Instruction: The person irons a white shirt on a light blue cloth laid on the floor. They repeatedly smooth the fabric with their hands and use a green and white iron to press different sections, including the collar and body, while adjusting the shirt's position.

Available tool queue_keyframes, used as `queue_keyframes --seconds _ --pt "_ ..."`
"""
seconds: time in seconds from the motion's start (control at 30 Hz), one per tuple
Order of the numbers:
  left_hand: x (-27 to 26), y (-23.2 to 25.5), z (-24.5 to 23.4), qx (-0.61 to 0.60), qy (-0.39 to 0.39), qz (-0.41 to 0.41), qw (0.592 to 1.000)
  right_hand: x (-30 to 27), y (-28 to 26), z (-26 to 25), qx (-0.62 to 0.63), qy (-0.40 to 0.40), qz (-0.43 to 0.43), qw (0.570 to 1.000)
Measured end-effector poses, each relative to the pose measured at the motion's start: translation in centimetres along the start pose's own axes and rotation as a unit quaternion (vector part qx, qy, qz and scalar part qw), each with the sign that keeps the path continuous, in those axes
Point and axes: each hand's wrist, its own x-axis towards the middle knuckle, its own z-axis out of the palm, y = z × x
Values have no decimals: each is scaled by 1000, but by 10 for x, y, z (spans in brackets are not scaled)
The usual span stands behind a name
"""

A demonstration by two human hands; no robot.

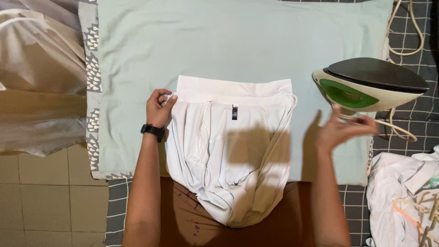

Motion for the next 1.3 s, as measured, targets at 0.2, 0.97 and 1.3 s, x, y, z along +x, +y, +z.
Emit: queue_keyframes --seconds 0.2,0.97,1.3 --pt "8 -16 11 47 22 44 998 65 51 -23 2 -92 -5 996" --pt "42 -88 -9 -206 -58 49 976 44 -168 138 -324 -634 -400 577" --pt "5 -52 -26 75 101 91 988 -76 -222 209 -274 -620 -428 598"
